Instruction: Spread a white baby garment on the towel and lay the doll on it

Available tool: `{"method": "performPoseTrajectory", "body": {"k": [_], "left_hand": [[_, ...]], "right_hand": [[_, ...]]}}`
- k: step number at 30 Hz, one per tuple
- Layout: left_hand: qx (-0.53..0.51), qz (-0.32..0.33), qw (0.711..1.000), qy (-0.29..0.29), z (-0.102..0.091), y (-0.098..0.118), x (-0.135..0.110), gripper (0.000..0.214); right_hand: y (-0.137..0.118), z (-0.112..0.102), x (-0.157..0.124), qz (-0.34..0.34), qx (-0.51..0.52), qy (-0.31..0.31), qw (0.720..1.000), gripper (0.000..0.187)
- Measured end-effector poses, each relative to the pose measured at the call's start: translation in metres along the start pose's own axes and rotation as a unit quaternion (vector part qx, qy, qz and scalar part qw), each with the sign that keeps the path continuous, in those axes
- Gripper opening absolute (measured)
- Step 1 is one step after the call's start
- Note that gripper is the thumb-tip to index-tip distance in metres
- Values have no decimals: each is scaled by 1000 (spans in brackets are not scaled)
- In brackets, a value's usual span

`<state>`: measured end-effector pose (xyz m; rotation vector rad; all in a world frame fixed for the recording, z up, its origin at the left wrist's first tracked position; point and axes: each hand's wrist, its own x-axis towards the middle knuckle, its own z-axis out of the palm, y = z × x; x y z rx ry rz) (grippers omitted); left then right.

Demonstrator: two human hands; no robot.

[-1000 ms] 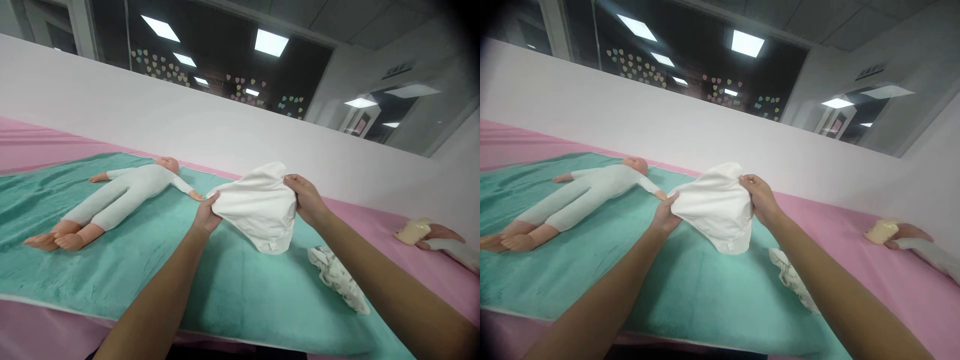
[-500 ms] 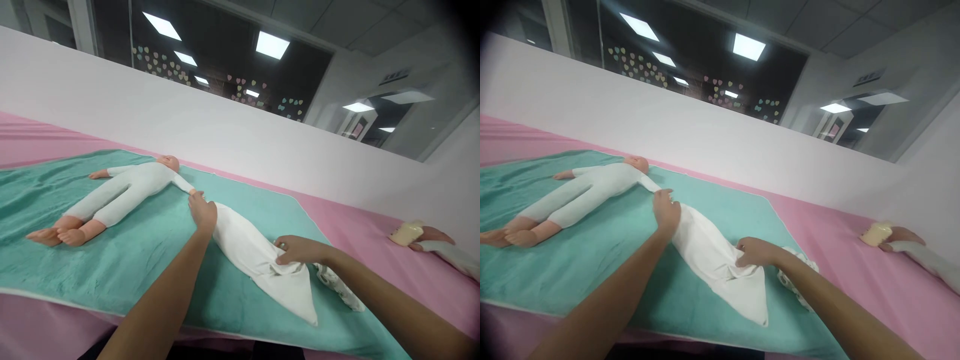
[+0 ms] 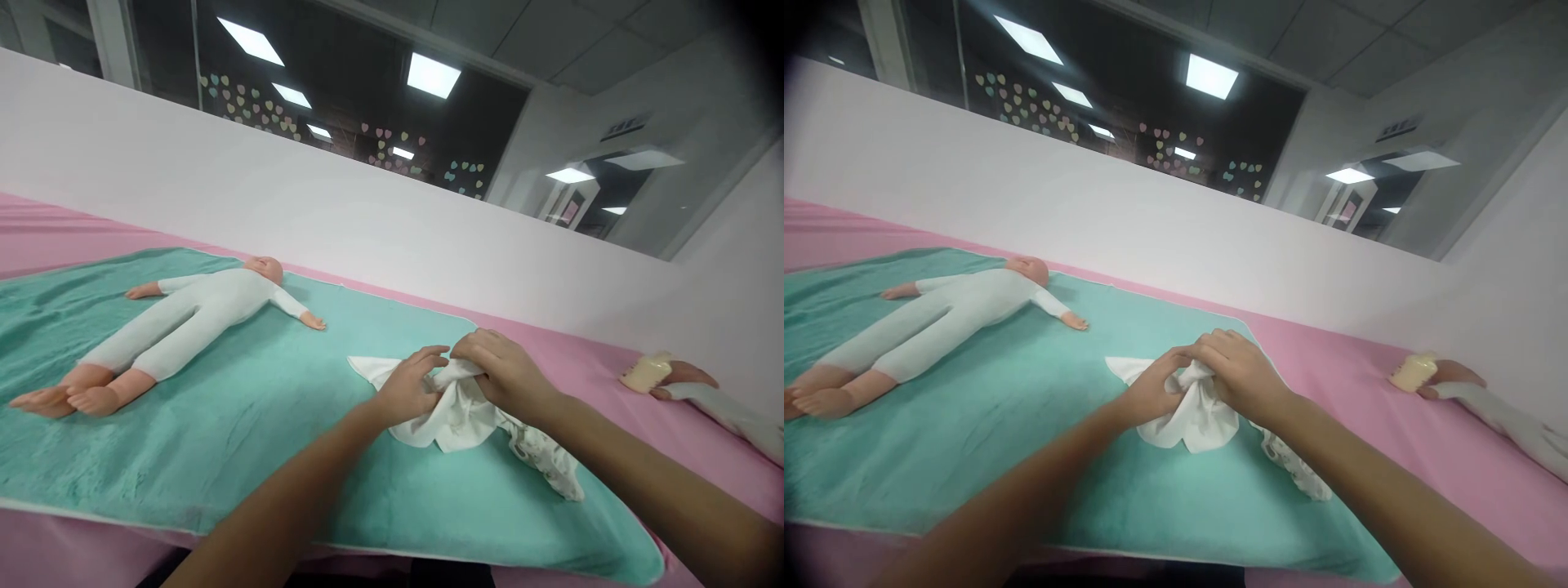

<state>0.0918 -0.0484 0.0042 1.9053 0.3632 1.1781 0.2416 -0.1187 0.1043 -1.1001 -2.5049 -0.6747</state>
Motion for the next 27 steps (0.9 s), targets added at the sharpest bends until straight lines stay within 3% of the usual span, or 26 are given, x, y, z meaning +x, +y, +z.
{"method": "performPoseTrajectory", "body": {"k": [3,5,7,10,12,15,19,21,23,27], "left_hand": [[-111,-29,990,-82,-7,29,-2,55],[-149,-55,976,-149,-13,49,0,43],[-133,-73,966,-209,-19,70,6,28],[-39,-80,967,-241,-32,106,16,25],[31,-90,968,-234,-42,132,23,25],[120,-107,965,-206,-56,169,29,27],[213,-92,957,-173,-60,202,23,29],[273,-70,945,-166,-60,205,14,27],[337,-39,929,-147,-61,202,5,24],[405,-18,913,-47,-65,192,-7,18]], "right_hand": [[-7,-13,-2,-16,30,-21,999,37],[-15,-28,-2,-35,45,-33,998,33],[-22,-46,-2,-47,46,-44,997,31],[-29,-74,-1,-43,27,-63,997,34],[-30,-92,0,-14,22,-70,997,34],[-32,-115,1,81,80,-74,991,25],[-40,-137,1,204,278,-115,931,30],[-44,-142,-1,222,356,-125,899,32],[-46,-141,-4,230,384,-117,887,28],[-42,-131,-11,227,295,-63,926,29]]}}
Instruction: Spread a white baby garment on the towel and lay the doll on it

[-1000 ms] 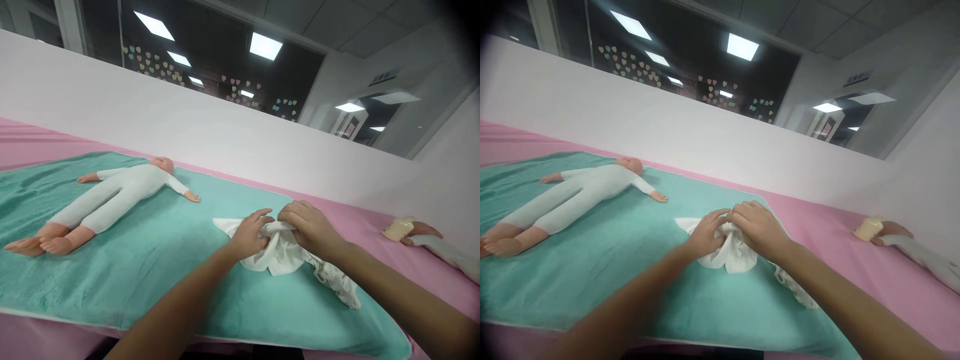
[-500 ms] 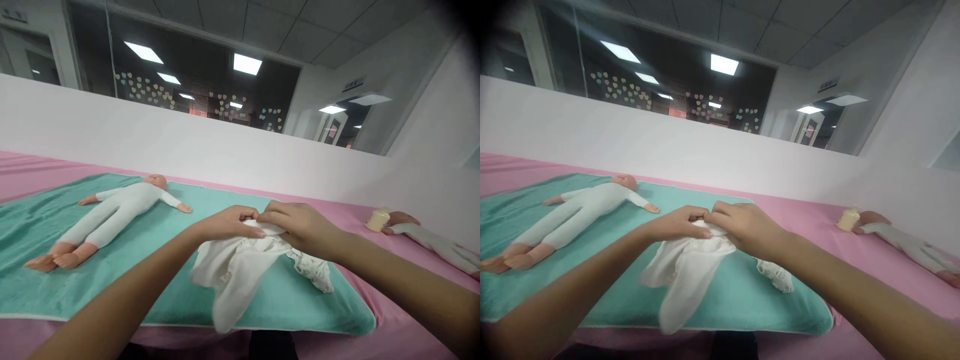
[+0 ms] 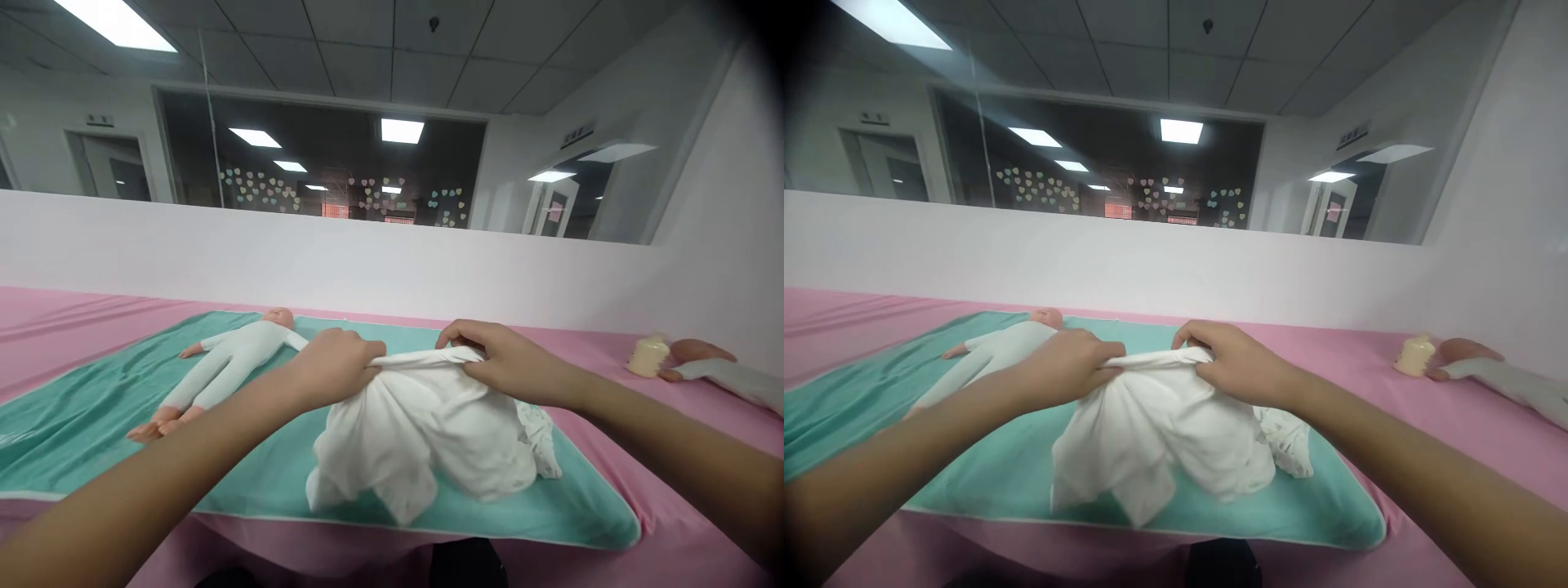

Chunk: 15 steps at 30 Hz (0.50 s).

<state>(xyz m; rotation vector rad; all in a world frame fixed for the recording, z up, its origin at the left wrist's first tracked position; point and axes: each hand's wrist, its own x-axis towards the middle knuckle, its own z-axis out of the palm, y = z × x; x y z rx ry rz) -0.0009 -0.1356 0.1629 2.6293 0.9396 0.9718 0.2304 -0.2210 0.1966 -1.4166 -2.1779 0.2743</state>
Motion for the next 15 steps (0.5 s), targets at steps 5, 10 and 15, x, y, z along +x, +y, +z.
{"method": "performPoseTrajectory", "body": {"k": [5,10,15], "left_hand": [[-87,-61,994,-21,-10,13,-3,4],[-153,-122,972,-127,-26,29,-4,26],[-141,-160,970,-117,-34,31,-7,29]], "right_hand": [[15,5,1,-27,-89,135,986,26],[16,3,-5,-9,7,132,991,21],[19,-2,-15,33,152,32,987,11]]}}
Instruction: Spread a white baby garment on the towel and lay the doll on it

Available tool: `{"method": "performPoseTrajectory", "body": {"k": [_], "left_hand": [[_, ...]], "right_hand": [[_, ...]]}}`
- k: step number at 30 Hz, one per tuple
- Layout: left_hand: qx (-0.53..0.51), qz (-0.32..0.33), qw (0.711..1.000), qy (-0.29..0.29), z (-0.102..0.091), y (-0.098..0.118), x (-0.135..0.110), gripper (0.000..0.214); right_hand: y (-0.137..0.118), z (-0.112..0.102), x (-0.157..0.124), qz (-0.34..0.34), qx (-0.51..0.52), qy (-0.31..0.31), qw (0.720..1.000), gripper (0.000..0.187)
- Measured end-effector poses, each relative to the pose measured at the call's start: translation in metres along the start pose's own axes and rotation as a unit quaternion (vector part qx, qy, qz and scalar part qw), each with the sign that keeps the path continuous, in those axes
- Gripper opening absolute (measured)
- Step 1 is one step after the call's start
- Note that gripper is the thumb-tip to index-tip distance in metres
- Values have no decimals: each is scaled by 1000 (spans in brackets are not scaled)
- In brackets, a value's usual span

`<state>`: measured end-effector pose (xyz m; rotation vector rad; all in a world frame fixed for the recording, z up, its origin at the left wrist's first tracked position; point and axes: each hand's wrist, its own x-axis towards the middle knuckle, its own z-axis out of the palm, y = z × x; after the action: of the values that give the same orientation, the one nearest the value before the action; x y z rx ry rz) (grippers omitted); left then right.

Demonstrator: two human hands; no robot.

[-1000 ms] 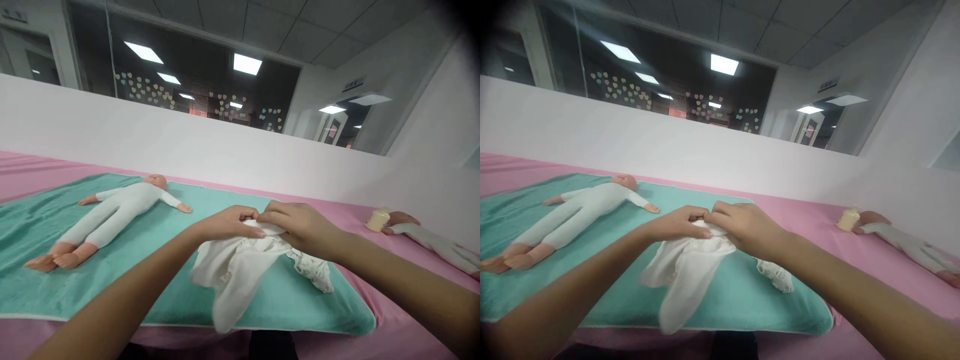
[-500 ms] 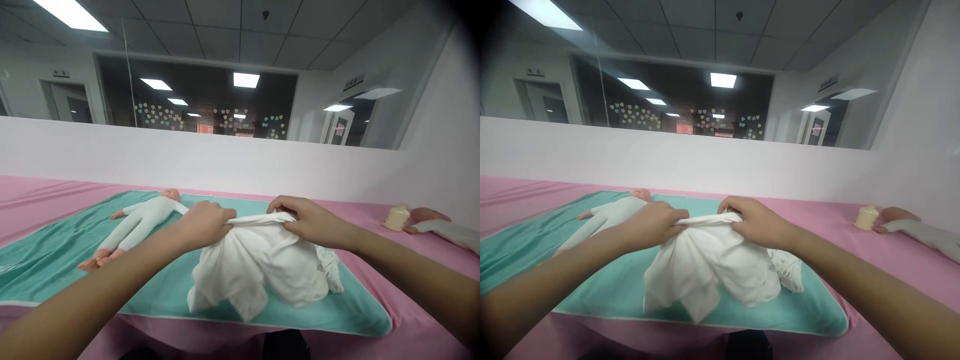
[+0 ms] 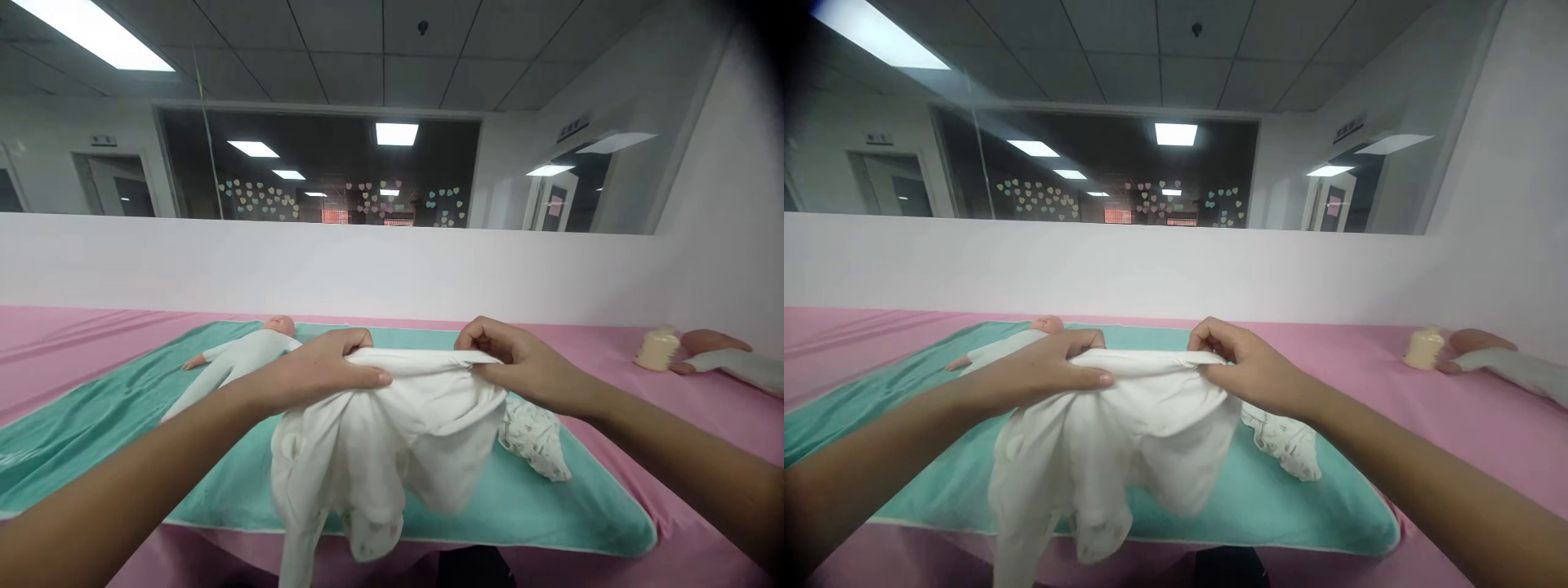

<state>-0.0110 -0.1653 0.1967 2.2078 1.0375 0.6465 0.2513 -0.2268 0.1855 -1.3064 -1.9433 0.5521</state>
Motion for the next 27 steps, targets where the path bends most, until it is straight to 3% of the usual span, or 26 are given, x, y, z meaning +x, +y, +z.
{"method": "performPoseTrajectory", "body": {"k": [4,7,9,11,16,19,22,27], "left_hand": [[46,8,998,38,12,9,0,28],[92,37,992,73,21,20,-1,27],[119,44,987,94,22,23,-3,28],[161,44,979,114,16,21,-5,29],[306,18,937,171,-10,-2,-3,26],[357,-38,909,209,-27,-21,1,17],[359,-72,898,245,-40,-37,4,11],[253,-99,922,277,-47,-42,-1,13]], "right_hand": [[-6,11,-1,32,76,-80,993,30],[-10,25,3,42,61,-124,990,27],[-10,31,6,27,-9,-89,996,24],[-7,29,7,0,-113,-13,993,18],[6,4,4,-39,-287,125,949,4],[19,-10,2,-20,-310,151,938,10],[36,-18,1,42,-294,147,943,13],[45,-19,-3,64,-233,162,957,15]]}}
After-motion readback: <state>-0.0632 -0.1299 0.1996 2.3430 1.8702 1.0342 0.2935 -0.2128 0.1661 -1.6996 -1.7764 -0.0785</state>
